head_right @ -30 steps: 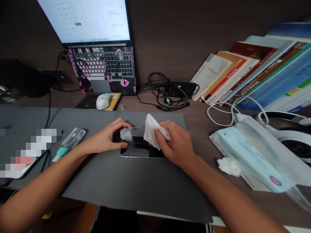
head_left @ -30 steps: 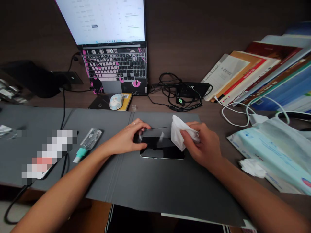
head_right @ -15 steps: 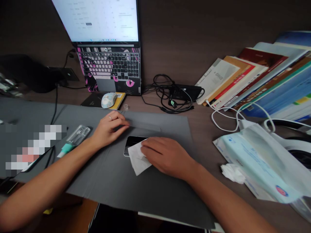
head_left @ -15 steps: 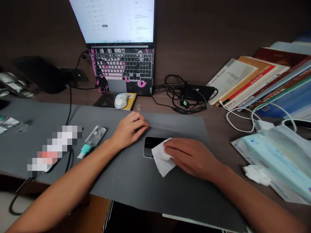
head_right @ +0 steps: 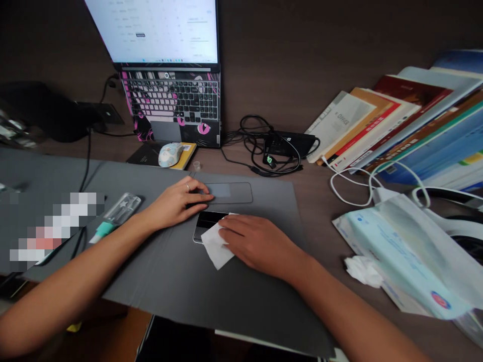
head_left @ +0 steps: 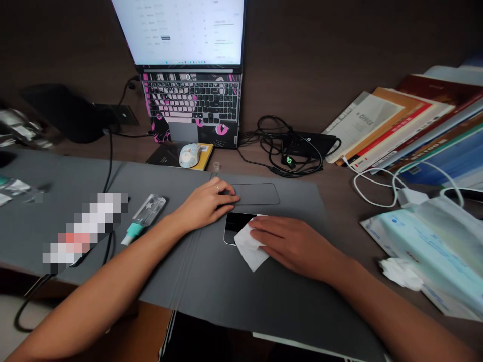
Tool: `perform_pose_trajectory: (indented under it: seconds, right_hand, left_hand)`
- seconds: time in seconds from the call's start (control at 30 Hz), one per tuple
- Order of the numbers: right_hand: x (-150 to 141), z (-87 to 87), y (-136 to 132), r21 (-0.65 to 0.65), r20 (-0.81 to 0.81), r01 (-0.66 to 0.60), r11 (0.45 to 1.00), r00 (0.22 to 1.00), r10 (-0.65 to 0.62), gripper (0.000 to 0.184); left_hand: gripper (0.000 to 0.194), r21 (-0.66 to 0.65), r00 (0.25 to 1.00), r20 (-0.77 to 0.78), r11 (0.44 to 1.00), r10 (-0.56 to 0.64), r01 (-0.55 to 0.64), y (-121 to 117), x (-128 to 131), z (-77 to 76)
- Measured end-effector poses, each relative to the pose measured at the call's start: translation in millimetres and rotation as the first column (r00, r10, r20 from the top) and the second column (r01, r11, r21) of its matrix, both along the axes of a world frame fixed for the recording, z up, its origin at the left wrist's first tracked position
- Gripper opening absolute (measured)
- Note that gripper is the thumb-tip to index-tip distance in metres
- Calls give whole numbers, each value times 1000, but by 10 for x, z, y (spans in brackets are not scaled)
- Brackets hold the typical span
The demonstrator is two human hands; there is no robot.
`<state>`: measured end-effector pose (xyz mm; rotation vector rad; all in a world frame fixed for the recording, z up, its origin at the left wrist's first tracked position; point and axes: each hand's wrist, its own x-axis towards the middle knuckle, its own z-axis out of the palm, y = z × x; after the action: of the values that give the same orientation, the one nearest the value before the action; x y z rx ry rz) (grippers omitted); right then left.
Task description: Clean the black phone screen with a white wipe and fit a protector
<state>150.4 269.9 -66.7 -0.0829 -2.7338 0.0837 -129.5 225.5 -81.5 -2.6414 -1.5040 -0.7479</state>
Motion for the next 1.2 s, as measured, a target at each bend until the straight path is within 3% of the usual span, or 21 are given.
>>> perform_pose_trajectory:
  seconds: [0.27, 0.67, 1.2]
  right_hand:
    - [-3, -16, 10, -7, 30, -6, 1000, 1000, 6, 26]
    - [12, -30, 4, -1, 44, 9, 1000, 999, -9, 26]
    - [12, -24, 3, 10, 48, 12, 1000, 999, -12, 27]
  left_hand:
    - [20, 48, 999, 20, 998, -32, 31, 7, -7, -1]
    - [14, 166, 988, 157, 986, 0, -26, -24, 38, 53]
    - [14, 123, 966, 257, 991, 25, -59, -42, 76, 68]
